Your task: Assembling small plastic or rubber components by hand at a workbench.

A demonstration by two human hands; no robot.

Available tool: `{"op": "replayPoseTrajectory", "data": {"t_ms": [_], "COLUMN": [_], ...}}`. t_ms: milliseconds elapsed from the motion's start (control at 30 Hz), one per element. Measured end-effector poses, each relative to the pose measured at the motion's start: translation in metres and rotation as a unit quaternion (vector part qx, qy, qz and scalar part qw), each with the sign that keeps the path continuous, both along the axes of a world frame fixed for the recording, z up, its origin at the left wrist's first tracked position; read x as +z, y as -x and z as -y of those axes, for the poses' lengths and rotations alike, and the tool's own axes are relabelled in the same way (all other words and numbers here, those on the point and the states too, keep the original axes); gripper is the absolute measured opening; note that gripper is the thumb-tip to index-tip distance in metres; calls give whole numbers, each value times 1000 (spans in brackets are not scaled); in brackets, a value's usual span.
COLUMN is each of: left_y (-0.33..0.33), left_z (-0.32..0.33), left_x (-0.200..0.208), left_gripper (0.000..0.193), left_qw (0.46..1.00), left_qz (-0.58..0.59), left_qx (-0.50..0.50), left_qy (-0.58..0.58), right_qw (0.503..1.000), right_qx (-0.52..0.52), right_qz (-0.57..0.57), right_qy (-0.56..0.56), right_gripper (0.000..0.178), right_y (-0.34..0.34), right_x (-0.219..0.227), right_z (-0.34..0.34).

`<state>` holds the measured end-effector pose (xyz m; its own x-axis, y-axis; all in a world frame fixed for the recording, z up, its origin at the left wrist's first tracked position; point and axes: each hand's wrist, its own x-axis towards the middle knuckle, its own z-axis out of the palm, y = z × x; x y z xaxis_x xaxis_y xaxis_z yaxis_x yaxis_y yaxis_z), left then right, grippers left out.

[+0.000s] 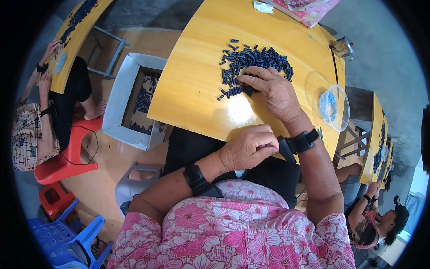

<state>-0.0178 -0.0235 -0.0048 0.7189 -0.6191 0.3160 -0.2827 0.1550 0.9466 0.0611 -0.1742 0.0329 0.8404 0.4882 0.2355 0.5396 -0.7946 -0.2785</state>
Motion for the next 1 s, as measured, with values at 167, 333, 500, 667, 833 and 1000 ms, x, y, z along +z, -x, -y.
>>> {"op": "replayPoseTrajectory", "data": {"t_ms": [167, 333, 500, 667, 833, 1000], "left_y": [-1, -1, -1, -2, -1, -1], "left_z": [0, 0, 0, 0, 1, 1], "left_x": [-1, -1, -2, 1, 1, 0], "left_gripper": [2, 2, 2, 2, 1, 1], "left_qw": [1000, 1000, 1000, 1000, 1000, 1000], "left_qz": [1, -1, 13, 17, 14, 17], "left_qx": [-6, -8, 2, 4, 12, 11], "left_qy": [4, -7, -10, -14, -4, -2], "right_qw": [1000, 998, 994, 998, 1000, 999], "right_qx": [-23, -43, -58, -52, 1, -17], "right_qz": [6, 13, -55, 5, 1, -9], "right_qy": [-18, -38, -80, -42, 8, 26], "right_gripper": [32, 29, 33, 39, 53, 49], "right_y": [5, 10, 15, 6, -2, -2], "right_x": [-3, -7, -6, 3, 3, 2], "right_z": [8, 15, 22, 12, 0, -1]}}
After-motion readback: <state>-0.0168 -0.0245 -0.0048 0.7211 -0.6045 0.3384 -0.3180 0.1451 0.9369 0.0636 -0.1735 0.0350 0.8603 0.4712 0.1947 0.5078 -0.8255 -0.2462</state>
